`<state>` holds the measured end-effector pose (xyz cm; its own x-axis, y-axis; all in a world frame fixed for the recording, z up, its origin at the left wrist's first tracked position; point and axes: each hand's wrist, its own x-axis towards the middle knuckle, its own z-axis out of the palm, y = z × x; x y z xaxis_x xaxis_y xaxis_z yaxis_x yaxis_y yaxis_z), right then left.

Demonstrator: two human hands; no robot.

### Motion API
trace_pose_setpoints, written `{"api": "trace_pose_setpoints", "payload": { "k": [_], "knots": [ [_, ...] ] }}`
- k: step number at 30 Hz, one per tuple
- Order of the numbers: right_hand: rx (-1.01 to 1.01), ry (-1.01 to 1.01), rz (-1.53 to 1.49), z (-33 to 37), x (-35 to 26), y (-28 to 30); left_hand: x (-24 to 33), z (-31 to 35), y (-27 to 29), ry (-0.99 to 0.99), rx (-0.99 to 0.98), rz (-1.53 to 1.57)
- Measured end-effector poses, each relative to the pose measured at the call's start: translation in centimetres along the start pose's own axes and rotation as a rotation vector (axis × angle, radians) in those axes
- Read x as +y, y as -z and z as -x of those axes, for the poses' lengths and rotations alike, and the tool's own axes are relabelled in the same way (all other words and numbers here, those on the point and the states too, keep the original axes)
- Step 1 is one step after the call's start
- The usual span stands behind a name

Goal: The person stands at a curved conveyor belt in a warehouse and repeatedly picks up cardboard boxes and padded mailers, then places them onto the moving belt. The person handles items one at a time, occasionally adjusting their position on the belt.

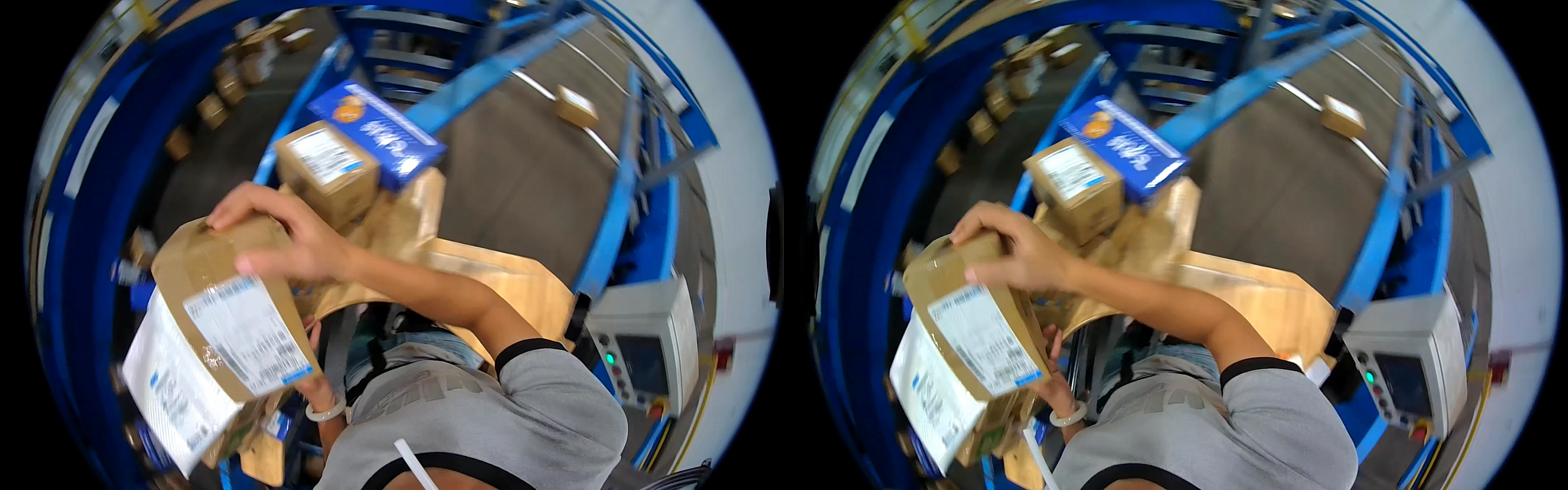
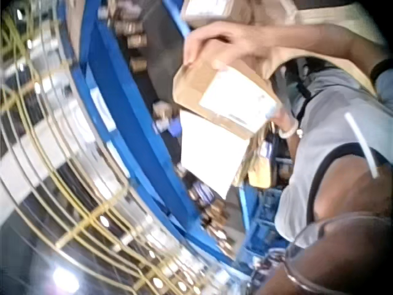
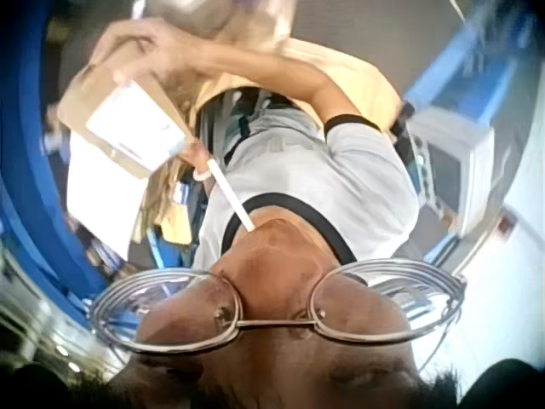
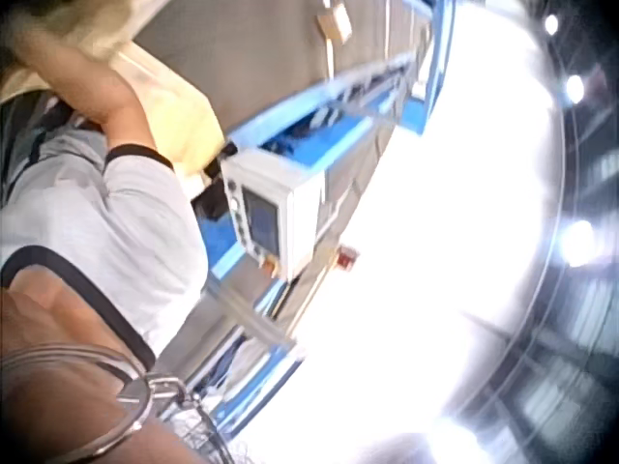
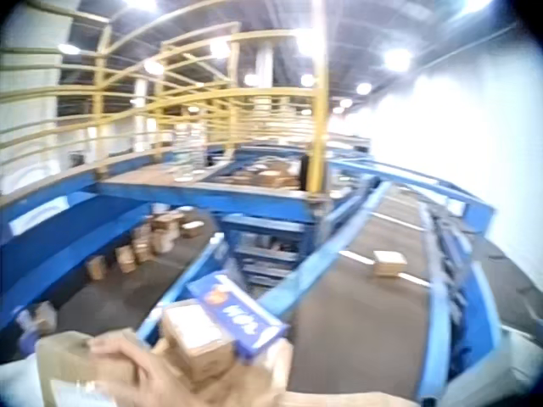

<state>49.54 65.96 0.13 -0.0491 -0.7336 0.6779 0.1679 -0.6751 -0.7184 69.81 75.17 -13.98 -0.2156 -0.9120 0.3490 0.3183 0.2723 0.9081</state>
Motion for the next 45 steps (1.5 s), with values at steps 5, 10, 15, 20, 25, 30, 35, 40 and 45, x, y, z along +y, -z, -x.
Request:
{"api": "trace_pose_setpoints", "payload": {
  "k": [5,10,15,20,25,30,35,40,45],
  "knots": [
    [0.565,0.083,0.395,15.4,-9.6,8.2,-5.2,2.9,-2.2,0.415,-0.462,0.285],
    [1.311,-0.403,0.566,34.7,-7.5,6.9,-10.5,0.5,-8.7,1.016,-0.918,0.115],
    [1.829,-0.813,0.276,40.4,-6.8,2.9,-15.0,3.3,-14.2,1.117,-0.983,0.039],
    [1.734,-0.718,-0.121,40.2,-4.0,4.9,-19.1,6.4,-16.3,0.895,-1.03,0.085],
    [1.44,-0.641,-0.012,40.1,-1.1,17.4,-17.5,5.2,-16.3,0.611,-0.962,-0.091],
    [1.717,-0.887,-0.513,36.9,-0.5,32.3,-8.8,1.5,-11.4,0.785,-1.026,0.004],
    [0.218,-0.988,-0.371,17.7,-2.0,15.7,7.8,-0.9,-2.1,0.317,-0.505,-0.124],
    [-0.266,-0.955,-0.327,1.9,-2.1,-1.5,23.5,2.0,6.3,-0.557,0.743,-0.656],
    [-0.468,-1.037,-0.161,-3.8,5.2,-12.1,23.8,-0.5,14.6,-0.157,0.935,-0.942]
  ]
}}
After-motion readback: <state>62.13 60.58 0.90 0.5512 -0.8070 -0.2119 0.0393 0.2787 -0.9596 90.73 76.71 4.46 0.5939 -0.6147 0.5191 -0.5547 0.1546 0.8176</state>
